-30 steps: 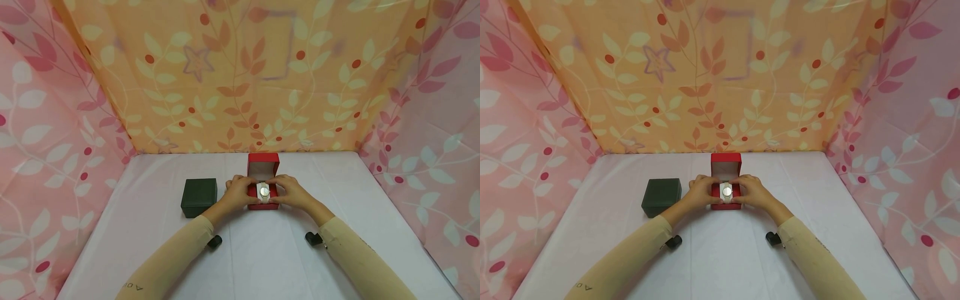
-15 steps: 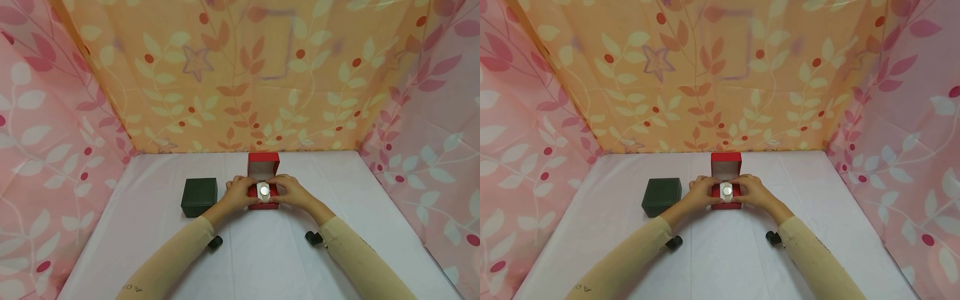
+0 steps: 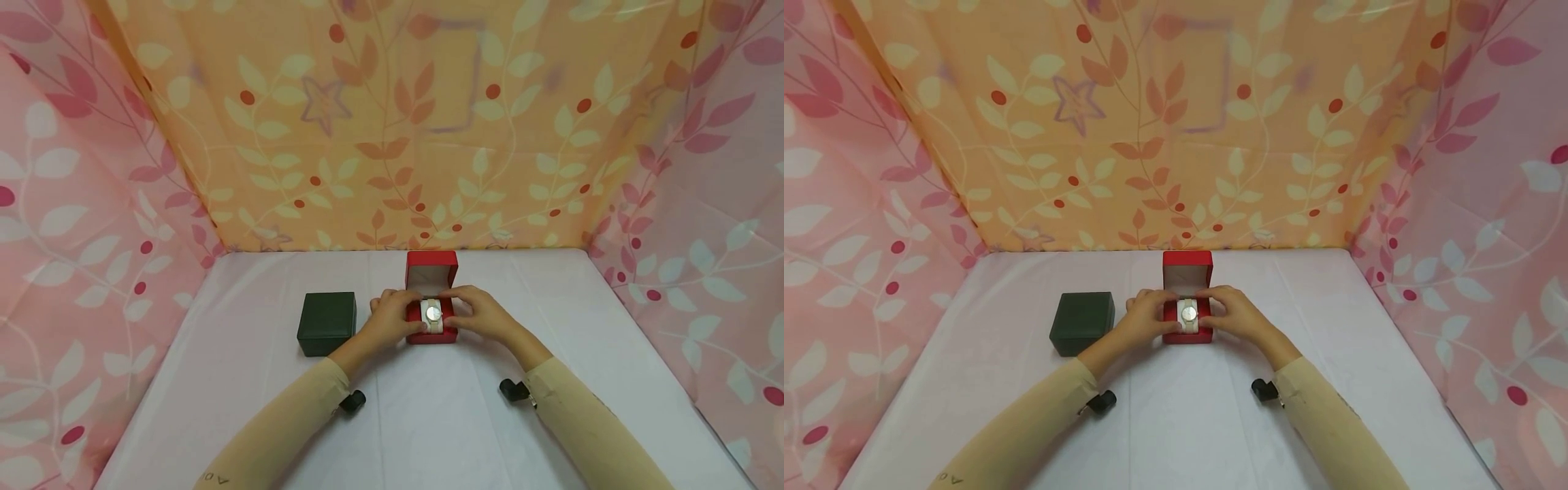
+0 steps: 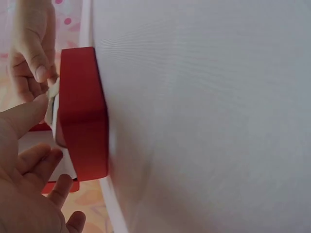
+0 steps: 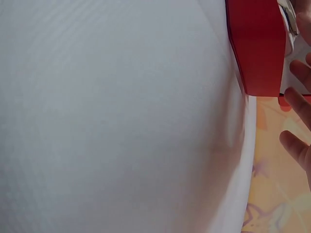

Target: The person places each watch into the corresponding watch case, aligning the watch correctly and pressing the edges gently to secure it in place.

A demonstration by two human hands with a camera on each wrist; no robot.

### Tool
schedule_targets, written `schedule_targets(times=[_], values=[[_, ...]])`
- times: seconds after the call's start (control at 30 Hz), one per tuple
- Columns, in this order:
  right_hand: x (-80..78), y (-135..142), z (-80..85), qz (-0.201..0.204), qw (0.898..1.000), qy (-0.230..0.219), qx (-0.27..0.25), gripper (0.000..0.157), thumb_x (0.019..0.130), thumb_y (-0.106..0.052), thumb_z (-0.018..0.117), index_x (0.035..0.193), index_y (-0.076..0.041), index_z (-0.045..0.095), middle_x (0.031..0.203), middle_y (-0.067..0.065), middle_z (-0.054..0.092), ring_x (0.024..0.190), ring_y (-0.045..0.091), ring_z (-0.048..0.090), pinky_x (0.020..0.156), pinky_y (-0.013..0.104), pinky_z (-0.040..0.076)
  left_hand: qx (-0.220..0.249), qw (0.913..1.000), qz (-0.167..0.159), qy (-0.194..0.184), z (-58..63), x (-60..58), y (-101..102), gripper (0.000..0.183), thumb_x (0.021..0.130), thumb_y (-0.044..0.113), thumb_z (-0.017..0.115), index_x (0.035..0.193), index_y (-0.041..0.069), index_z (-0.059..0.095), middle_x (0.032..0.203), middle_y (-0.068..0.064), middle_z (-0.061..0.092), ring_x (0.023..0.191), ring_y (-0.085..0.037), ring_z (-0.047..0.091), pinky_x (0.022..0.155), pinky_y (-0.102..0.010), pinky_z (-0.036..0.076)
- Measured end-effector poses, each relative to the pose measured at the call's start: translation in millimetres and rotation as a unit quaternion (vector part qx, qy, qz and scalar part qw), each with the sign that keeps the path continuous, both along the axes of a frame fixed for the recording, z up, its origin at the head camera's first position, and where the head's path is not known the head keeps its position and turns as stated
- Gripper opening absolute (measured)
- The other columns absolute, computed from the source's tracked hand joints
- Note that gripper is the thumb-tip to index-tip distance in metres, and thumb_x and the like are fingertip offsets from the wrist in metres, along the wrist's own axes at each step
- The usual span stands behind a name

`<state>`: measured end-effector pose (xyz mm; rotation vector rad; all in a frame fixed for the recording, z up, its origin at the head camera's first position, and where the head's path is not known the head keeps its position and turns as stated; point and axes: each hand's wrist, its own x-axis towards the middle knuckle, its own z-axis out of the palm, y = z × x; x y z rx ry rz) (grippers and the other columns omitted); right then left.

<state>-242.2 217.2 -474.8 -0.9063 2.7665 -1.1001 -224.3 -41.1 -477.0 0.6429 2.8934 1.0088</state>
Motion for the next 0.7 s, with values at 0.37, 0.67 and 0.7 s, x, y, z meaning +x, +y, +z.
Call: schedule_targets(times=[0.37,0.67,0.7], values=[[4.4,14,8.4,-0.024,0.999,-0.004,-0.025,0.05,0.088,-0.03,0.083,0.134,-0.019,0.067,0.133,-0.003,0.067,0.134,0.024,0.055,0.113,0.055,0.039,0.062,0.998,0.0,0.008,14.6,7.0,-15,0.046,0.09,0.03,0.08,0.131,0.013,0.068,0.132,-0.004,0.067,0.128,-0.027,0.051,0.108,-0.057,0.033],[1.2,30,15.5,-0.044,0.998,0.027,-0.034,0.046,0.089,-0.028,0.082,0.13,-0.016,0.069,0.132,-0.002,0.068,0.131,0.024,0.057,0.111,0.054,0.041,0.092,0.9948,0.024,0.036,36.8,5.1,-34,0.048,0.091,0.031,0.079,0.134,0.016,0.066,0.134,0.0,0.066,0.13,-0.022,0.049,0.113,-0.056,0.033],[0.8,31,16.5,-0.045,0.998,0.029,-0.036,0.046,0.088,-0.029,0.083,0.13,-0.016,0.069,0.131,-0.002,0.068,0.13,0.024,0.058,0.111,0.054,0.042,0.091,0.9947,0.028,0.04,38.7,4.1,-35,0.048,0.091,0.031,0.079,0.134,0.016,0.066,0.134,0.0,0.066,0.13,-0.022,0.049,0.113,-0.056,0.033]])
